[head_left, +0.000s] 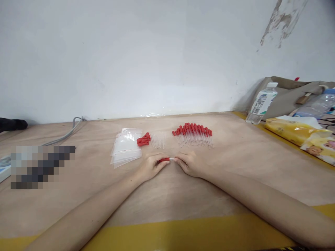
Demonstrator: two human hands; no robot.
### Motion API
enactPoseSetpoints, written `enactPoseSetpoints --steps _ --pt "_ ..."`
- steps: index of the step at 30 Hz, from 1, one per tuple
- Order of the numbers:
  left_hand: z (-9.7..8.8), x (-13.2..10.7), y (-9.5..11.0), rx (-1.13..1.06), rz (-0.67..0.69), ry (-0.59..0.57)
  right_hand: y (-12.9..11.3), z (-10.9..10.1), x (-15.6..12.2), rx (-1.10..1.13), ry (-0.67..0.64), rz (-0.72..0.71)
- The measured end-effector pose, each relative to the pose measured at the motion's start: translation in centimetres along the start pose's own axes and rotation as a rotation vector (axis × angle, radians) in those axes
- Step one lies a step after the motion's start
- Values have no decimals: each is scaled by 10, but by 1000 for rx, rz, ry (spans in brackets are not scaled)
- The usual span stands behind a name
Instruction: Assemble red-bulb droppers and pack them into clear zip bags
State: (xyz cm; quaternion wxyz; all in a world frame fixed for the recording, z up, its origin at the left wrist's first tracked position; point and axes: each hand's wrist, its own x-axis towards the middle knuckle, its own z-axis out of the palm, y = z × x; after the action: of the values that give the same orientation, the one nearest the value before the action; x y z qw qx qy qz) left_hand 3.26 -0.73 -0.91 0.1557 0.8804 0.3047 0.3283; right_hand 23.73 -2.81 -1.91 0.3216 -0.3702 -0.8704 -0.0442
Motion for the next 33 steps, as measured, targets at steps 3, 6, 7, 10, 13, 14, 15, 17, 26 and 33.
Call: enactPoseSetpoints --steps 3,6,7,10,13,14,15,17,26,33 --pt "-1 1 -1 5 -57 -8 -3 -10 4 -112 -41 6" --pt "-3 0 -1 43 -57 33 1 -26 5 -203 -74 56" --pt "-5 -2 -1 59 -55 49 5 -31 5 -193 -68 110" --pt "-9 -3 1 73 -31 -47 27 -43 10 -80 5 362" --pt "-12 -2 4 61 43 -247 50 -46 23 -38 45 631" --pt "-13 -2 5 61 62 -283 56 -45 29 -50 47 709" --pt "-13 -1 5 61 71 -297 61 -42 35 -65 44 776" --pt "-14 0 6 57 73 -304 67 -35 46 -100 38 872" --pt "-12 -1 5 66 65 -315 72 -10 58 -166 16 1003" --pt "-12 -1 2 63 51 -327 52 -6 65 -254 -13 858"
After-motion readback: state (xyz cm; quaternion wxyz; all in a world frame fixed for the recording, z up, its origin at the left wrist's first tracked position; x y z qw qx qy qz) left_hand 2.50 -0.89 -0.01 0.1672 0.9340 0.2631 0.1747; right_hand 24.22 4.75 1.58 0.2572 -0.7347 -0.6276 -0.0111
